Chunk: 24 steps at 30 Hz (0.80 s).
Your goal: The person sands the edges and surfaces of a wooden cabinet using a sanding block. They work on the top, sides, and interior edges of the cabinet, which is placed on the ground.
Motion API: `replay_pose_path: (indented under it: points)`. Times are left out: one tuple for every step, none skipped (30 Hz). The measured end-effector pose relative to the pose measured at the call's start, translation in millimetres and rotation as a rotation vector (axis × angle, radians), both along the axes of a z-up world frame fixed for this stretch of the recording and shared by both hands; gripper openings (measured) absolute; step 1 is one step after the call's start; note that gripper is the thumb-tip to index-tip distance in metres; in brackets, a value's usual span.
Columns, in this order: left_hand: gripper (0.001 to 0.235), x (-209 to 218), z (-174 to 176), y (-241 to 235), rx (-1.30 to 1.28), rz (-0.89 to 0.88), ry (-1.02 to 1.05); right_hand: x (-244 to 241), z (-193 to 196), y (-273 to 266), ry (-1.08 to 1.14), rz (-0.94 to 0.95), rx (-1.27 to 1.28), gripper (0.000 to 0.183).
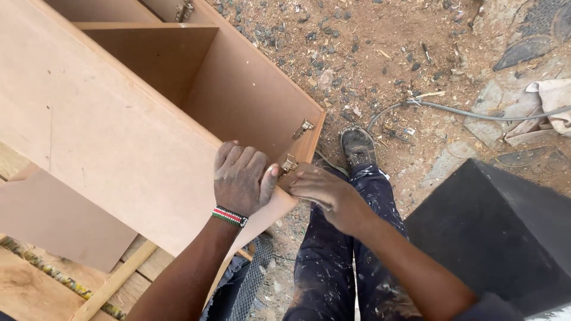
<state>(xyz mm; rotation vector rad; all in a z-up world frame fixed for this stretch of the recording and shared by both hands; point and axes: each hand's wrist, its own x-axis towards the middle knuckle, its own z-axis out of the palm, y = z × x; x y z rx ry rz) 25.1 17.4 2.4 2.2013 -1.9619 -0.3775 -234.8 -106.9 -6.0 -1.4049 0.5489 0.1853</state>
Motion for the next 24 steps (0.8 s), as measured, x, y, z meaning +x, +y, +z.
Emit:
replay_pose_path:
  points:
    - [0.057, -1.0, 2.1, -2.2, -0.002, 0.006, 0.009, 0.9, -13.0, -4.7, 0.021, 0.031, -0.012, 0.075]
    - [0.058, -3.8, 9.2, -1.4, 0.006, 0.017, 0.018, 0.7, -22.4, -7.2, 0.042, 0.067, -0.012, 0.081]
    - [0.058, -1.5, 7.9, -3.6, 0.013, 0.017, 0.018, 1.2, -15.1, -3.2, 0.042, 0.068, -0.005, 0.081]
    - [0.056, -0.7, 6.7, -3.2, 0.009, 0.005, 0.009, 0.0, -6.6, 3.4, 0.001, -0.022, 0.041, 0.072]
    - [0.055, 0.4, 5.1, -3.1, 0.004, -0.008, 0.0, -0.9, 1.6, 9.4, -0.038, -0.113, 0.086, 0.063]
    - [0.055, 1.2, 3.2, -4.9, -0.01, -0.013, -0.001, -1.3, 12.3, 15.8, -0.04, -0.119, 0.072, 0.063]
    - [0.056, 1.9, 1.3, -7.0, -0.014, 0.005, 0.004, -1.8, 22.9, 22.2, -0.003, -0.176, 0.026, 0.067]
    - [0.057, -2.8, 5.6, -2.9, -0.004, 0.028, 0.017, -7.0, 39.9, 33.6, 0.043, -0.229, -0.005, 0.074]
    - [0.057, -5.2, 7.8, -2.3, -0.002, 0.026, 0.022, -6.9, 29.2, 60.9, 0.049, -0.23, -0.004, 0.074]
    - [0.055, -4.0, 7.2, -4.0, -0.003, 0.018, 0.003, -3.1, 13.8, 85.8, 0.014, -0.361, -0.004, 0.083]
    - [0.054, -3.0, 7.0, -5.5, -0.003, 0.01, -0.017, 0.6, -1.5, 110.6, -0.022, -0.491, -0.003, 0.098]
    - [0.054, -3.1, 6.3, -6.5, 0.001, 0.011, -0.018, 17.2, 3.3, 98.9, -0.022, -0.49, 0.001, 0.098]
    - [0.052, -3.9, 6.2, -7.5, -0.002, 0.014, -0.023, 33.3, 8.8, 87.0, 0.126, -0.568, 0.103, 0.091]
    - [0.052, -3.2, 7.2, -9.3, -0.006, 0.014, -0.027, 50.6, 15.4, 75.2, 0.276, -0.647, 0.205, 0.084]
    - [0.052, -7.6, 24.1, -12.6, -0.002, 0.011, -0.027, 39.7, 43.7, 87.1, 0.277, -0.65, 0.209, 0.084]
    - [0.052, -8.8, 31.6, -23.3, -0.015, 0.007, -0.044, 32.1, 62.7, 93.8, 0.228, -0.681, 0.265, 0.079]
    - [0.053, -10.3, 39.2, -33.2, -0.027, 0.003, -0.061, 24.4, 81.1, 101.9, 0.178, -0.711, 0.321, 0.086]
    - [0.053, -7.7, 37.0, -35.5, -0.027, -0.001, -0.058, 26.6, 86.8, 98.1, 0.18, -0.715, 0.321, 0.086]
    - [0.054, -5.9, 34.8, -37.2, -0.042, -0.016, -0.078, 28.2, 92.5, 95.1, 0.204, -0.719, 0.296, 0.089]
    - [0.055, -6.1, 35.5, -35.6, -0.048, -0.032, -0.095, 27.9, 101.8, 94.9, 0.234, -0.723, 0.279, 0.092]
    - [0.055, -9.6, 33.8, -22.0, -0.039, -0.037, -0.089, 25.1, 76.9, 108.9, 0.242, -0.727, 0.286, 0.092]
    - [0.053, -5.2, 23.8, -17.7, -0.013, -0.043, -0.109, 29.9, 41.3, 116.4, 0.214, -0.778, 0.299, 0.081]
    - [0.051, -0.7, 13.4, -14.2, 0.013, -0.049, -0.13, 35.1, 5.2, 122.2, 0.184, -0.828, 0.313, 0.072]
    - [0.051, 1.4, 12.8, -16.5, 0.004, -0.065, -0.133, 44.9, -19.9, 118.7, 0.176, -0.845, 0.308, 0.072]
